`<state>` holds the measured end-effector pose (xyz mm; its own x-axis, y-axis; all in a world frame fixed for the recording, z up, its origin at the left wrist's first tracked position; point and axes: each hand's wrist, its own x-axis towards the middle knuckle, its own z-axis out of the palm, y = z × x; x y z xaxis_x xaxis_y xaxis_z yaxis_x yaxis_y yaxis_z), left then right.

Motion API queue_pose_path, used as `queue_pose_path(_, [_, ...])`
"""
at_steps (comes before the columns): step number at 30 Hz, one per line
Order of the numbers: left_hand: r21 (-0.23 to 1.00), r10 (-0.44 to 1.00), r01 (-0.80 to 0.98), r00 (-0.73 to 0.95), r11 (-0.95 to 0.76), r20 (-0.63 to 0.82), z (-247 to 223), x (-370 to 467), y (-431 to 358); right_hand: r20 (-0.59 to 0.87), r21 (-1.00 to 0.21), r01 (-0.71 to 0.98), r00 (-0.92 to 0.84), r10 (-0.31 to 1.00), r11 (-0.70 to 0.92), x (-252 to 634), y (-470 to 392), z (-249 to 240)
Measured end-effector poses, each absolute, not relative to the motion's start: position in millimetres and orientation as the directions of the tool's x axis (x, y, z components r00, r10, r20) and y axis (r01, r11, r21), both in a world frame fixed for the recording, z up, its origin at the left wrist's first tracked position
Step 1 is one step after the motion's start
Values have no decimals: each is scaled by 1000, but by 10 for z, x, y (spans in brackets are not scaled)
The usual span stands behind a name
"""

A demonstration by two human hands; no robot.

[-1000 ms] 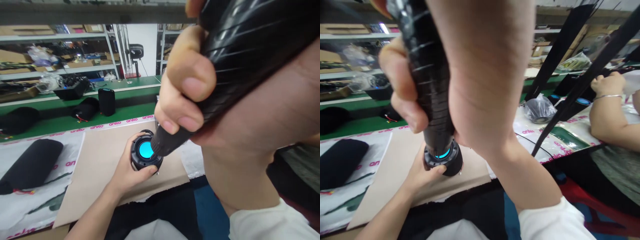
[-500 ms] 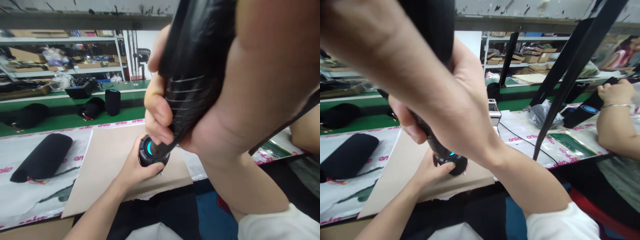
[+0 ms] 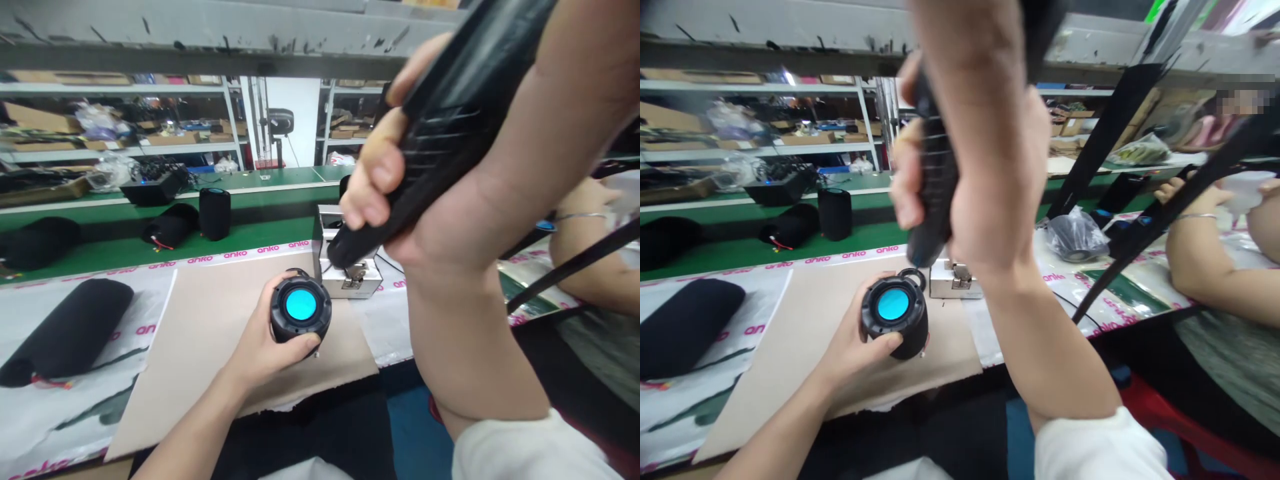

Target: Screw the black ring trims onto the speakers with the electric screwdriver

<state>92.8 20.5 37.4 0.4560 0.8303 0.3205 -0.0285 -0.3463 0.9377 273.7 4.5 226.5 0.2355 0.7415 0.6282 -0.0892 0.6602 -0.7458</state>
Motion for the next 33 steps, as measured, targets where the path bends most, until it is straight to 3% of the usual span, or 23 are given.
queue_pose_path(2, [941,834,-30,454,-338,314,385,934,198,701,-569,-174,407,585,803,2959,220,2108])
queue_pose_path(4, [947,841,-29,453,-319,297,400,940,185,630,-446,-27,700,335,895,3204,446,1898])
queue_pose_path(5, [949,842,-29,454,-313,291,407,943,177,598,-418,85,775,204,904,3322,552,1792])
queue_pose_path(6, [951,845,-28,452,-307,286,413,945,170,592,-430,122,786,178,894,3428,639,1698])
queue_pose_path(9, [954,857,-25,434,-297,278,427,947,155,639,-519,123,713,289,846,3613,709,1565])
queue_pose_path(12, [948,860,-15,416,-318,295,434,943,160,666,-450,135,709,231,883,3592,522,1655])
queue_pose_path(13, [944,858,-9,414,-329,303,434,941,165,669,-468,94,688,282,879,3559,443,1697])
queue_pose_path(17, [941,865,14,398,-338,305,438,936,171,559,-725,-154,436,705,671,3423,282,1691])
queue_pose_path(22, [941,871,16,385,-337,305,443,934,164,616,-714,-74,407,675,696,3330,444,1381])
queue_pose_path(30, [938,864,4,391,-346,317,435,957,179,519,-810,-135,290,804,571,3407,477,1100])
queue_pose_path(33, [931,858,4,389,-365,335,455,958,180,583,-739,-150,346,735,656,3403,381,1227])
